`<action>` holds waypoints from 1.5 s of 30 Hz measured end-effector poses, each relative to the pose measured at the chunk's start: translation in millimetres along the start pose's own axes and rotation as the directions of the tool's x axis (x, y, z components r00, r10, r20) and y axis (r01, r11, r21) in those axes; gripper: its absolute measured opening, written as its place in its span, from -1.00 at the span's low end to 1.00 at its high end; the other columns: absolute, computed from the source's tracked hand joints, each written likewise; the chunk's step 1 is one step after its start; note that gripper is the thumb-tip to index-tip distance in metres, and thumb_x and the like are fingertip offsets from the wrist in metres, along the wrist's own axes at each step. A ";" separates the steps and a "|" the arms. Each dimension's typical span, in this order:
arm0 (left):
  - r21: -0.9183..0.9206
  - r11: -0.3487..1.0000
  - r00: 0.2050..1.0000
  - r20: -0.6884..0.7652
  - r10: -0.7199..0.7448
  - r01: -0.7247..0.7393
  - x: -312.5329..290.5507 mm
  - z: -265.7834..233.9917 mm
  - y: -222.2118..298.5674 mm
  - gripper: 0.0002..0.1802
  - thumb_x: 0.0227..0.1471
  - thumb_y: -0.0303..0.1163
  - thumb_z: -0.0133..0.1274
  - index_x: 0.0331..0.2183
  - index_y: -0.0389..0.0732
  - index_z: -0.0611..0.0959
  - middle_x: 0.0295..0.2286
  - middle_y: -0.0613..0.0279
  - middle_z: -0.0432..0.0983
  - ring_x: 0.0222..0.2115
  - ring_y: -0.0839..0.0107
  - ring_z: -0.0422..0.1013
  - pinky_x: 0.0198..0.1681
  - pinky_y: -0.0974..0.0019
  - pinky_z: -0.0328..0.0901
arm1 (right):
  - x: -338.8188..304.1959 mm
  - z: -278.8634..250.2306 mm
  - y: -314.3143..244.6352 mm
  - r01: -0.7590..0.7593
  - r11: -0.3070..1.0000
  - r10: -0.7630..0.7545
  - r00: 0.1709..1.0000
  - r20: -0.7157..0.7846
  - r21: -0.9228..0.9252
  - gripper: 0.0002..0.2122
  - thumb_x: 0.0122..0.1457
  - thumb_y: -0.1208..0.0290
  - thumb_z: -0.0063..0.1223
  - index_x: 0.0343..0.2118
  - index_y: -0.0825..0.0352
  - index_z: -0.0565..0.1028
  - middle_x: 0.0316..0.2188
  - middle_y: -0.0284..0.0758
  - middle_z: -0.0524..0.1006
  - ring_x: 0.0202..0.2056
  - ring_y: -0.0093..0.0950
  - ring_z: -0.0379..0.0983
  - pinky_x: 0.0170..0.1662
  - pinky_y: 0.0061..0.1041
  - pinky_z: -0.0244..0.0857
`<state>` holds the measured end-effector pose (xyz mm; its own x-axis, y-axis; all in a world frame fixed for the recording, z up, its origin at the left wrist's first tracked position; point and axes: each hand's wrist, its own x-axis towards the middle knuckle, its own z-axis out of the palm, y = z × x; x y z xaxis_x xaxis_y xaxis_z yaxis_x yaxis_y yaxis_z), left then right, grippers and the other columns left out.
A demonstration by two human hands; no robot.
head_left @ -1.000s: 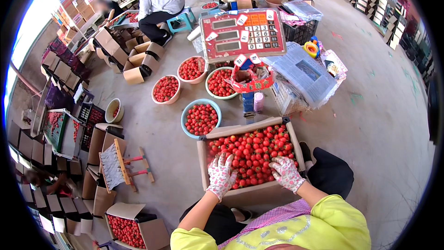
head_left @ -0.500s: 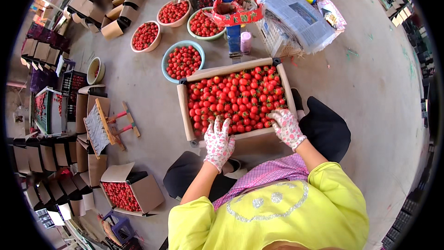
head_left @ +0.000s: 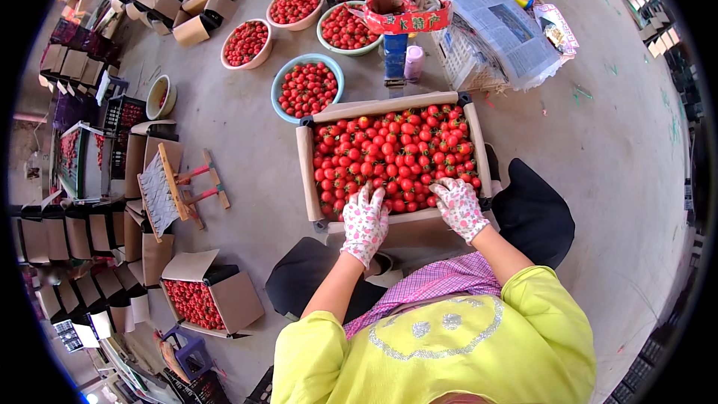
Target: The person packs tomatoes by hand into a cardboard box. The person places individual tomatoes from a bowl into the box, levels the produce, covers the top with a paper sheet, and places a label on the paper.
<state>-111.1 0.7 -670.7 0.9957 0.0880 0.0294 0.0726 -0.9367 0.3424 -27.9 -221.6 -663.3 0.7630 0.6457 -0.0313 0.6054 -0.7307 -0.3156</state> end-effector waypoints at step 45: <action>-0.211 0.976 0.990 -0.137 0.025 -0.054 23.4 -14.6 27.8 -0.55 -0.10 -0.37 0.14 -0.09 -0.14 0.52 -0.10 0.11 0.43 -0.03 0.09 0.30 0.04 0.03 0.15 | 54.8 -18.7 81.1 -0.207 0.977 0.209 0.976 -0.060 0.050 -0.78 0.10 0.41 0.01 -0.18 0.25 0.50 -0.25 -0.18 0.50 -0.19 -0.21 0.45 -0.11 -0.23 0.33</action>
<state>-86.6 -18.3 -646.8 0.9798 0.1101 0.1667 0.0050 -0.8477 0.5305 67.2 -249.6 -672.9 0.8849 0.4640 -0.0401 0.4226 -0.8362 -0.3494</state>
